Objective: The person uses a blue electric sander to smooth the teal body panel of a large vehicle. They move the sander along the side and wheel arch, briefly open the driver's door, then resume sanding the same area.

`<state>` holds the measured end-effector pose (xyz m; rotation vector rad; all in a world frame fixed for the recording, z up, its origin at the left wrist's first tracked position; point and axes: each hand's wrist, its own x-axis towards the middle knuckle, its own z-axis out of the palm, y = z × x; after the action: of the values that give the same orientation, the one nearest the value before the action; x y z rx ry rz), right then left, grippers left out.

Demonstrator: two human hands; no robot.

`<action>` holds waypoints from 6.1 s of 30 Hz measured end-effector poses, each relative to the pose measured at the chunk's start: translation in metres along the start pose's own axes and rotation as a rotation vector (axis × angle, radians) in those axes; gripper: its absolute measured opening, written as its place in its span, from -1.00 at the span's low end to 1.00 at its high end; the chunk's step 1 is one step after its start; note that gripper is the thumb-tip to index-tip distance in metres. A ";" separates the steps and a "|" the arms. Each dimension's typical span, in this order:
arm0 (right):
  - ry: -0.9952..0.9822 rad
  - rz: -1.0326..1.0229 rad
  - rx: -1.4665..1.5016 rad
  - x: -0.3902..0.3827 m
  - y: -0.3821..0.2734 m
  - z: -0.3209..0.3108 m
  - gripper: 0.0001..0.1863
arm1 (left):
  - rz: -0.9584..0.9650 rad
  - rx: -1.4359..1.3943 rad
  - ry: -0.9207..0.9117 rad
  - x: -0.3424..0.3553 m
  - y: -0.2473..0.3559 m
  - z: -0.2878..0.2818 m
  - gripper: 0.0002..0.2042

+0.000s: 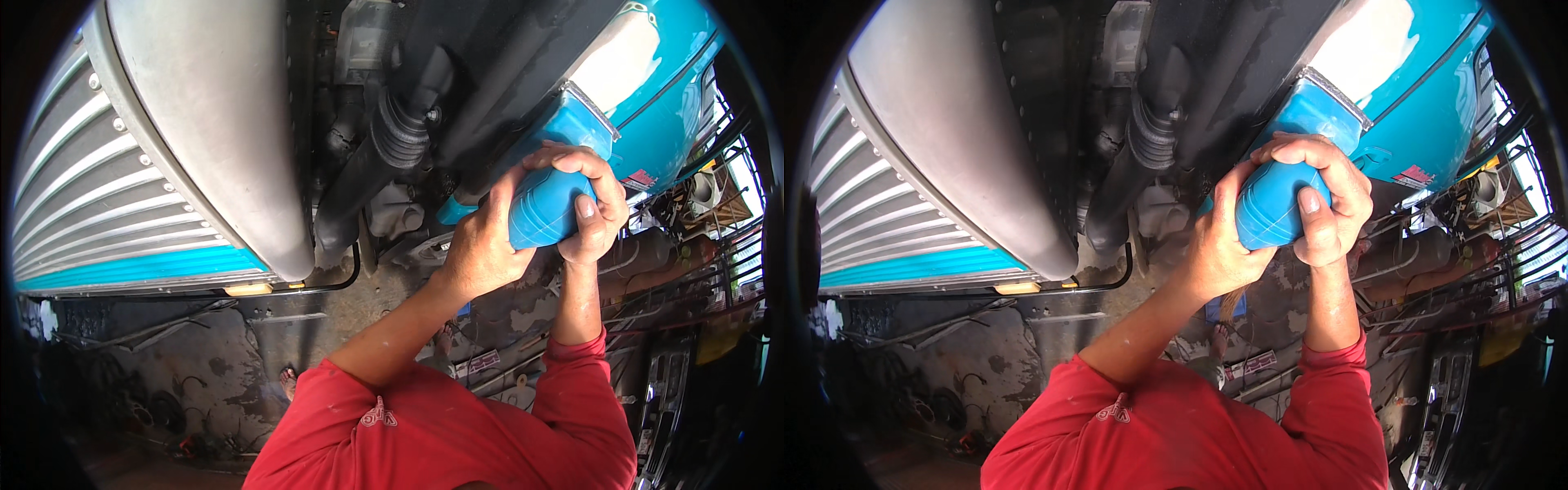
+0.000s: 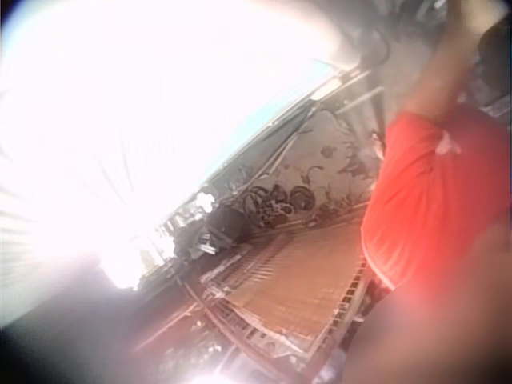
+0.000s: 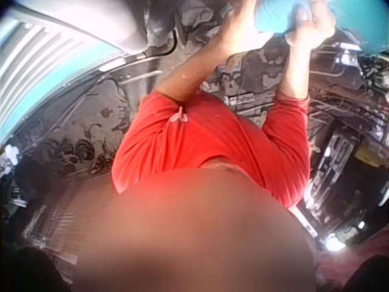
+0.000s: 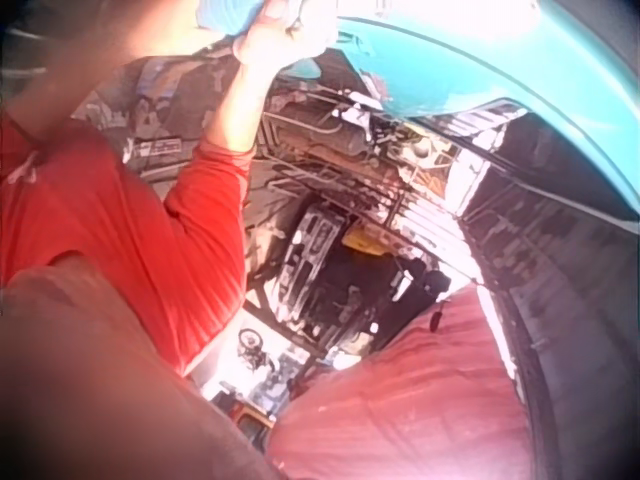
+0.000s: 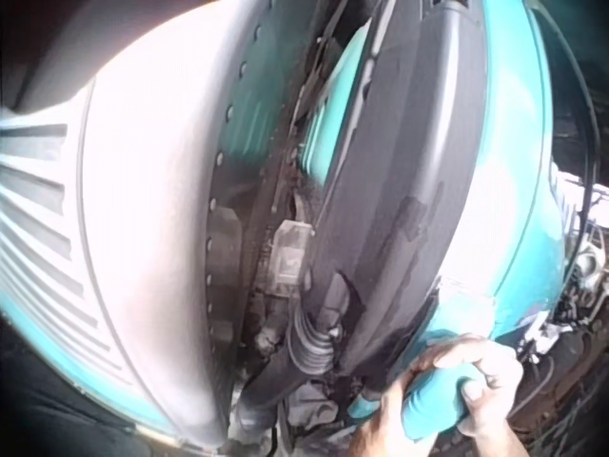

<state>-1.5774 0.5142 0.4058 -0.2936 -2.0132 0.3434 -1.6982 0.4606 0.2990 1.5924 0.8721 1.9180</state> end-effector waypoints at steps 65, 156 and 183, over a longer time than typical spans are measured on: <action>-0.034 0.059 0.067 0.054 -0.010 -0.046 -0.38 | 0.097 0.049 0.036 0.042 0.039 0.013 -0.08; 0.047 0.000 0.234 0.017 0.007 -0.056 -0.58 | -0.167 0.317 0.018 0.017 0.042 0.052 -0.04; -0.109 -0.142 0.503 0.072 0.018 -0.103 -0.30 | 0.204 0.365 0.117 0.054 0.059 0.090 0.02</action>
<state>-1.5157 0.5678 0.5032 0.1846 -1.9637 0.7682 -1.6191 0.4742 0.3885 1.8520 1.2055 2.1011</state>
